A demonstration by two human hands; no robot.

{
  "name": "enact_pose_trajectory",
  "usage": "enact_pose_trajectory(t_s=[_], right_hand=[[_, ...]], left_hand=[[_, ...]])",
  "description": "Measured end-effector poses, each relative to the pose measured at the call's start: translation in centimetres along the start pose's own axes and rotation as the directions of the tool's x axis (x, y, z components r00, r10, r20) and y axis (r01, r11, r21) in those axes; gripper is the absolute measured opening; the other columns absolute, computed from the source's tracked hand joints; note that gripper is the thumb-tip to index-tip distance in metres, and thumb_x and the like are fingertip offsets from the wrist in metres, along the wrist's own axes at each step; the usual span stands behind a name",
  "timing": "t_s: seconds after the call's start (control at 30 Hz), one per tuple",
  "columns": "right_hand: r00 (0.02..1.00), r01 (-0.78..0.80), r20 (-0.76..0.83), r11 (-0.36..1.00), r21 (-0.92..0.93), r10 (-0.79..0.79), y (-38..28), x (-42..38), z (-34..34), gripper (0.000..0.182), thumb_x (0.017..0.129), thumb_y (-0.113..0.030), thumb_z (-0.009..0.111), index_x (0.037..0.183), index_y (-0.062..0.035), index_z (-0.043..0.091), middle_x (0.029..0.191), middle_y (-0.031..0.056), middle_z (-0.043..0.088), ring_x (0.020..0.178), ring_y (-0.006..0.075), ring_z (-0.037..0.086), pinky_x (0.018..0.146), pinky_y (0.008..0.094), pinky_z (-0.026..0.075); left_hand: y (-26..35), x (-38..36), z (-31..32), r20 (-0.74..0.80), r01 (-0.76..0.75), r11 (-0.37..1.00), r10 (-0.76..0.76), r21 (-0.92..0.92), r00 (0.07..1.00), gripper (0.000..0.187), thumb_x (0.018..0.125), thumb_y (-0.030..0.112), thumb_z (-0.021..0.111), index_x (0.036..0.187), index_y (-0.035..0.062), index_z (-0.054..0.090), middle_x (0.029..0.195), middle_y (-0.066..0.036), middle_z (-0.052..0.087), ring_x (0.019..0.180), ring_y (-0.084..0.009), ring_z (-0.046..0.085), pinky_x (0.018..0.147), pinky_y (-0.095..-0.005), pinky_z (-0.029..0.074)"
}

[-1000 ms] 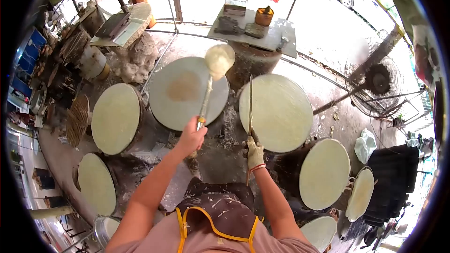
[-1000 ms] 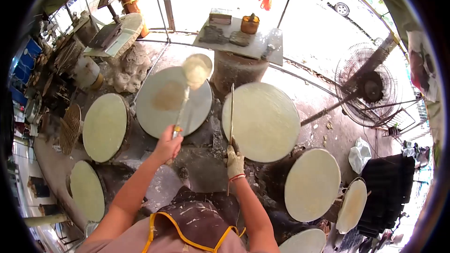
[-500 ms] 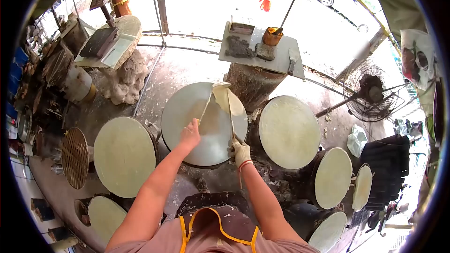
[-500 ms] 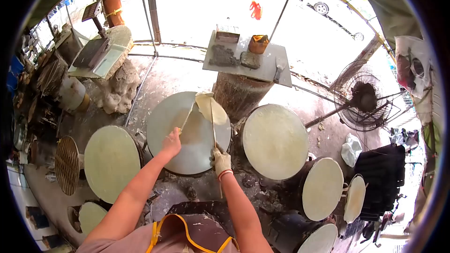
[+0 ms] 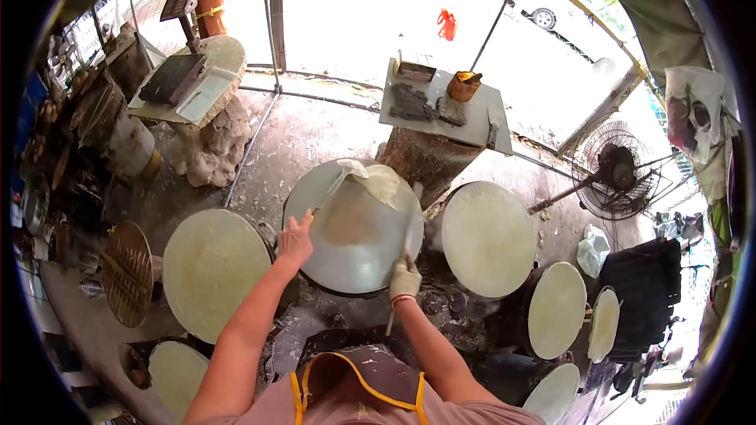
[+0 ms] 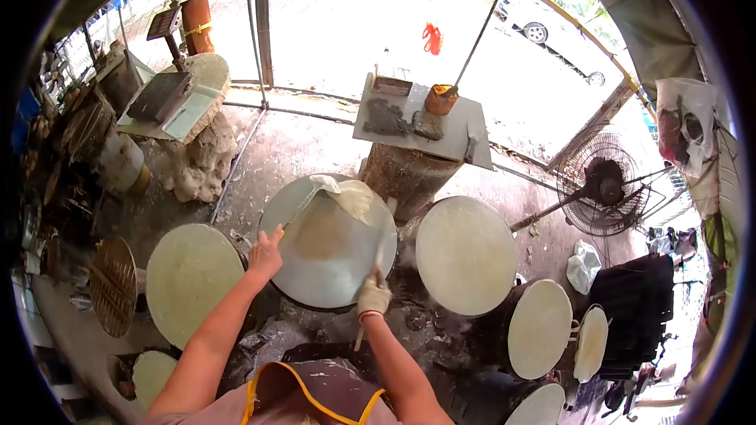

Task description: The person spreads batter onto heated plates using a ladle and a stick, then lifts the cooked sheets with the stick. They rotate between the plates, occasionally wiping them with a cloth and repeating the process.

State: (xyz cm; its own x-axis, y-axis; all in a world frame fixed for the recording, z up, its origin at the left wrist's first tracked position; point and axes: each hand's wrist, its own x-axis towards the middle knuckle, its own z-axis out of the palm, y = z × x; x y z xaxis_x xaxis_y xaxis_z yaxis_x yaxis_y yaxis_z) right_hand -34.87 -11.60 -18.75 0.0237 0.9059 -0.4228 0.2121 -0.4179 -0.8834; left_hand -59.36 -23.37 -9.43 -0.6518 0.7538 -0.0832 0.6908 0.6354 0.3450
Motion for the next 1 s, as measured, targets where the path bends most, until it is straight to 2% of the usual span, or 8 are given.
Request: enact_pose_trajectory(t_s=[0.03,0.27,0.37,0.47,0.6,0.67,0.8,1.0], right_hand=[[0.997,0.036,0.080,0.835,-0.549,0.010,-6.9,-4.2,0.5,0.047,0.084,-0.041,0.057,0.114,-0.0048,0.061,0.097,0.0170,0.067,0.086,0.0223,0.063,0.079,0.0317,0.047],[0.985,0.016,0.169,0.999,0.037,-0.022,-6.6,-2.0,1.2,0.038,0.086,-0.031,0.057,0.116,-0.0065,0.061,0.066,0.0019,0.060,0.051,0.0086,0.050,0.045,0.0262,0.039],[0.855,0.518,0.350,0.655,-0.551,-0.382,-2.9,1.5,3.7,0.037,0.086,-0.029,0.056,0.114,-0.0048,0.061,0.073,0.0085,0.065,0.065,0.0155,0.059,0.061,0.0302,0.048],[0.828,-0.108,0.523,0.973,-0.204,0.202,-9.6,-0.5,3.0,0.037,0.082,-0.029,0.060,0.112,-0.0065,0.063,0.067,0.0029,0.060,0.058,0.0121,0.055,0.054,0.0270,0.044],[0.963,0.112,0.254,0.992,-0.053,-0.095,-6.4,0.6,1.6,0.036,0.083,-0.023,0.057,0.116,-0.0085,0.062,0.076,0.0049,0.065,0.064,0.0073,0.054,0.058,0.0208,0.043],[0.892,0.440,0.334,0.749,-0.495,-0.304,-7.7,-0.8,3.1,0.036,0.084,-0.024,0.058,0.116,-0.0085,0.062,0.082,0.0091,0.067,0.072,0.0091,0.058,0.064,0.0224,0.046],[0.793,0.220,0.604,0.886,-0.409,0.081,-10.0,1.4,3.6,0.041,0.081,-0.034,0.058,0.116,-0.0119,0.061,0.074,0.0104,0.066,0.067,0.0114,0.059,0.062,0.0276,0.046],[0.852,0.470,0.466,0.742,-0.479,-0.239,-10.5,0.0,3.6,0.037,0.084,-0.025,0.058,0.115,-0.0049,0.062,0.089,0.0122,0.068,0.075,0.0133,0.061,0.068,0.0262,0.047]], left_hand=[[-0.4,0.0,0.2,-0.016,-0.019,1.000,0.020,0.011,1.000,0.063,0.076,0.001,0.049,0.134,0.0217,0.039,0.101,-0.019,0.046,0.087,-0.0392,0.056,0.075,-0.0470,0.047],[-2.1,-0.2,-1.3,-0.077,-0.015,0.994,0.023,0.104,0.997,0.063,0.074,0.003,0.056,0.132,0.0254,0.043,0.100,-0.017,0.044,0.087,-0.0340,0.056,0.073,-0.0419,0.048],[-3.7,-0.8,-1.3,-0.113,-0.050,0.989,0.065,0.138,0.991,0.061,0.074,0.003,0.057,0.130,0.0258,0.046,0.098,-0.015,0.045,0.086,-0.0323,0.056,0.072,-0.0413,0.048],[-4.5,-2.0,-2.3,-0.139,-0.037,0.988,0.059,0.152,0.988,0.061,0.074,0.000,0.056,0.129,0.0262,0.049,0.095,-0.014,0.045,0.085,-0.0311,0.057,0.070,-0.0406,0.048],[-6.7,-3.9,-2.5,-0.194,0.014,0.991,0.013,0.134,0.981,0.058,0.076,-0.001,0.053,0.127,0.0279,0.051,0.091,-0.012,0.046,0.083,-0.0301,0.056,0.068,-0.0403,0.048],[-6.7,-4.5,-2.7,-0.190,0.009,0.989,0.020,0.150,0.981,0.055,0.078,0.001,0.051,0.126,0.0283,0.052,0.090,-0.011,0.045,0.082,-0.0299,0.056,0.067,-0.0405,0.047],[-6.1,-5.7,-3.2,-0.200,0.042,0.989,-0.013,0.141,0.980,0.055,0.077,-0.001,0.051,0.124,0.0277,0.054,0.087,-0.011,0.045,0.081,-0.0290,0.056,0.066,-0.0399,0.047],[-6.9,-8.2,-3.6,-0.249,0.077,0.997,-0.069,0.025,0.966,0.051,0.075,0.000,0.054,0.121,0.0232,0.056,0.083,-0.009,0.047,0.074,-0.0282,0.057,0.061,-0.0390,0.047]])
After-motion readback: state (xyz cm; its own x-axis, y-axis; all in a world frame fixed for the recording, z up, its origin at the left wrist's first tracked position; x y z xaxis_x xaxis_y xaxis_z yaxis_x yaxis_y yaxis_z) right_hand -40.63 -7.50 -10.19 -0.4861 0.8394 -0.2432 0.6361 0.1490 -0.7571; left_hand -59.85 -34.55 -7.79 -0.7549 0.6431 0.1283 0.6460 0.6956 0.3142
